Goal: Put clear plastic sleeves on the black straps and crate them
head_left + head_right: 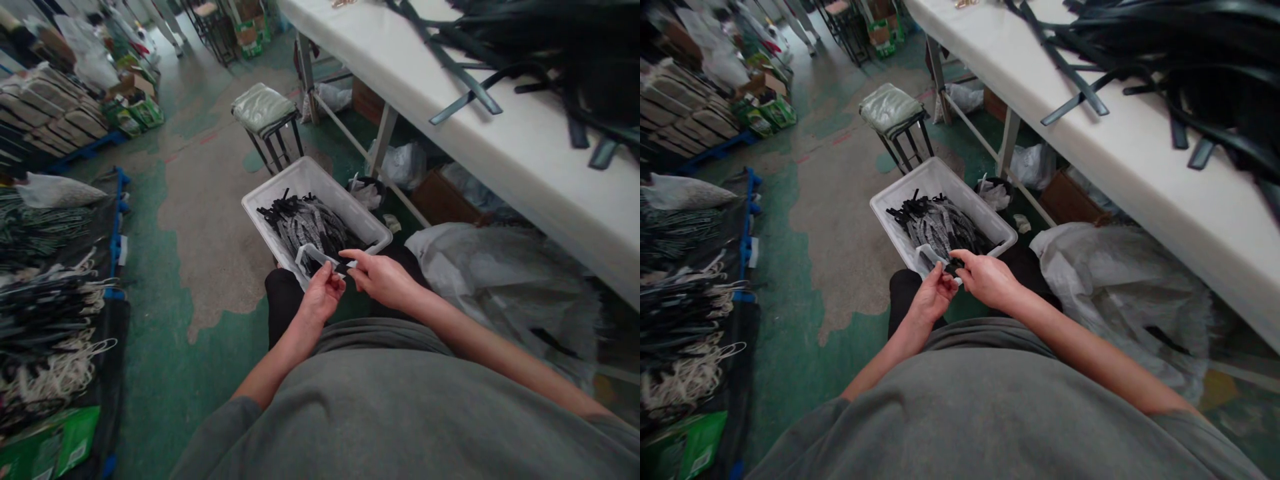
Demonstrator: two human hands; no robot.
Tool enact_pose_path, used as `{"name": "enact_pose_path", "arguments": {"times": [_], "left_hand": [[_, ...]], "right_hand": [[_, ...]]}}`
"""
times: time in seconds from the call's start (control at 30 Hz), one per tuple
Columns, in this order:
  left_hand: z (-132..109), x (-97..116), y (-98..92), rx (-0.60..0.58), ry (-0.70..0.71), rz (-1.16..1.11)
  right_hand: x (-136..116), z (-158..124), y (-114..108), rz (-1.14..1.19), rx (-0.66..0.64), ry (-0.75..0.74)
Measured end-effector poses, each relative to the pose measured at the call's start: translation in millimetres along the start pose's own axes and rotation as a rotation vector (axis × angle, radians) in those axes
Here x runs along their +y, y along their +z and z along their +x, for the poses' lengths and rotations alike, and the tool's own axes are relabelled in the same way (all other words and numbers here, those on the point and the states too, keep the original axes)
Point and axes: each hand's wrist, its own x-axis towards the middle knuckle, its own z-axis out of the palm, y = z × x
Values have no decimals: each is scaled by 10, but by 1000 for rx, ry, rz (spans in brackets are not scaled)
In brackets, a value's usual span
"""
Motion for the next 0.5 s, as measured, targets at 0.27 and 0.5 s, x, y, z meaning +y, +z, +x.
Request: {"name": "enact_pose_path", "arguments": {"times": [0.27,0.5], "left_hand": [[-111,-212,-95,-11,-100,44],[-48,-176,-53,-43,-121,43]], "right_hand": [[27,-97,-5,-104,-51,6],[108,-139,-8,-8,-68,-23]]}}
